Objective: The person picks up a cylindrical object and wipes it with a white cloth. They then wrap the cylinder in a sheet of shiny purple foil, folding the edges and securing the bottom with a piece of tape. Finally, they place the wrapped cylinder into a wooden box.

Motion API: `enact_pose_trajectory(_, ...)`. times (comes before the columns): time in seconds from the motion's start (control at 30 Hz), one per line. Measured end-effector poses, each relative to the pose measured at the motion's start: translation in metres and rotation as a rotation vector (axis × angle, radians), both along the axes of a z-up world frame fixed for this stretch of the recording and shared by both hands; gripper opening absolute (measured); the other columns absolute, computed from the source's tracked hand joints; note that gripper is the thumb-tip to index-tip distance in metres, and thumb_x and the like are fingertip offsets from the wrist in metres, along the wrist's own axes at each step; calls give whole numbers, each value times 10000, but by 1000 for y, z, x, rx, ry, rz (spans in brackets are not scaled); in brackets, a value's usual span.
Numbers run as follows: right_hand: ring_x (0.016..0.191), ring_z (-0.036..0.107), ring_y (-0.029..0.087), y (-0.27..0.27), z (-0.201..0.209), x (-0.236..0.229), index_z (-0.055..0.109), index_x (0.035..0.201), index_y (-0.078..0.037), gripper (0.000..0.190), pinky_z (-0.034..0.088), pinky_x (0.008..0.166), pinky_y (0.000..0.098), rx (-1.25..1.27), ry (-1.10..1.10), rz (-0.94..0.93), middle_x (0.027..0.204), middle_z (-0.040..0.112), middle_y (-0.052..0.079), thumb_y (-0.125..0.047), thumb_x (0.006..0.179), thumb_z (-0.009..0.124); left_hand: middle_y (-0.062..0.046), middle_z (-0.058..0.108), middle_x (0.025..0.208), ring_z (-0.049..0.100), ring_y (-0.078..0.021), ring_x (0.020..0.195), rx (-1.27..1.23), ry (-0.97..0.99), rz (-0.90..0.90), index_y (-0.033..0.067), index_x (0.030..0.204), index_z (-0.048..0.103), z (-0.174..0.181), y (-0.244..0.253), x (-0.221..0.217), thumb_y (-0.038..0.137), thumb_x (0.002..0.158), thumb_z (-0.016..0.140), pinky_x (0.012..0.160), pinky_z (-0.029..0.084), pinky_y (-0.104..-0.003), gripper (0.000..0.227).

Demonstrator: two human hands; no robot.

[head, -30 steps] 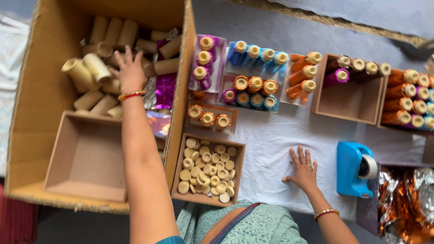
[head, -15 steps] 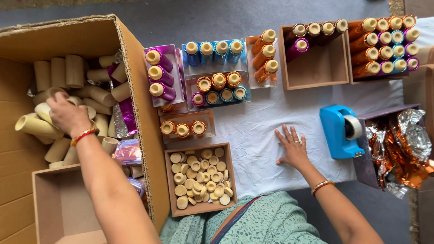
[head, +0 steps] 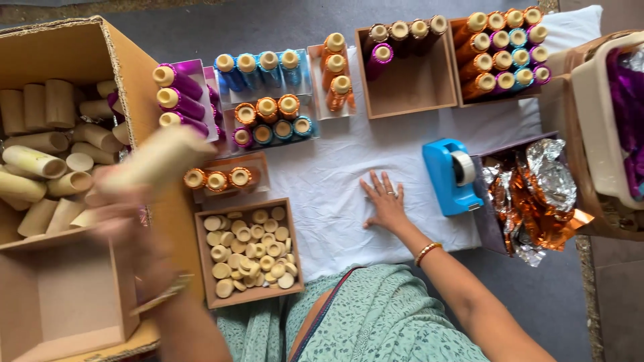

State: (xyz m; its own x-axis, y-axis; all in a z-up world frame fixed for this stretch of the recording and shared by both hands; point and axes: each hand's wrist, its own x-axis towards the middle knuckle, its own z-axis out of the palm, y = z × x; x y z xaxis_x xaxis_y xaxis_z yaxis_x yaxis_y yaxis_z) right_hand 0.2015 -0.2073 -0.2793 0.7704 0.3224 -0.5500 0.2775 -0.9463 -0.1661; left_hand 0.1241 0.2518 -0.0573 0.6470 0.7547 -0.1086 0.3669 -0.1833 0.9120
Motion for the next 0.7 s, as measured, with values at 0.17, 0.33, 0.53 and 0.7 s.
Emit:
enact_pose_trajectory(0.17,1574,31,321,-36,-26,-24,322,1544,-374,1162,87,1221,641,168,-145,-7,1703,50,33,-466,567,945,-55,680,1051,632,-132,903,-539,-369,-234,72,1202,703,-162,-184,44,107,908,799,784,556,-284,311)
enact_pose_trajectory(0.33,1495,293,343,-79,-46,-35,574,1379,-236,577,282,1156,566,421,-358,155,1607,359,74,-250,833,760,-53,635,972,629,-151,841,-544,-144,-143,66,1100,595,-254,-305,64,134,799,852,722,573,-301,402)
enact_pose_trajectory(0.53,1404,483,308,-115,-45,-28,683,1095,-124,281,405,1125,463,609,-438,193,1474,562,89,-36,828,687,-27,655,990,564,-263,996,306,24,-308,98,1058,620,-270,-333,39,117,730,874,915,490,-399,416)
enact_pose_trajectory(0.7,1344,556,298,-125,-57,-15,683,1087,-82,329,475,1111,428,801,-297,-38,1419,618,85,65,801,615,-78,634,1146,552,-320,1062,379,95,-461,95,1254,561,-242,-338,47,115,725,849,919,462,-433,603)
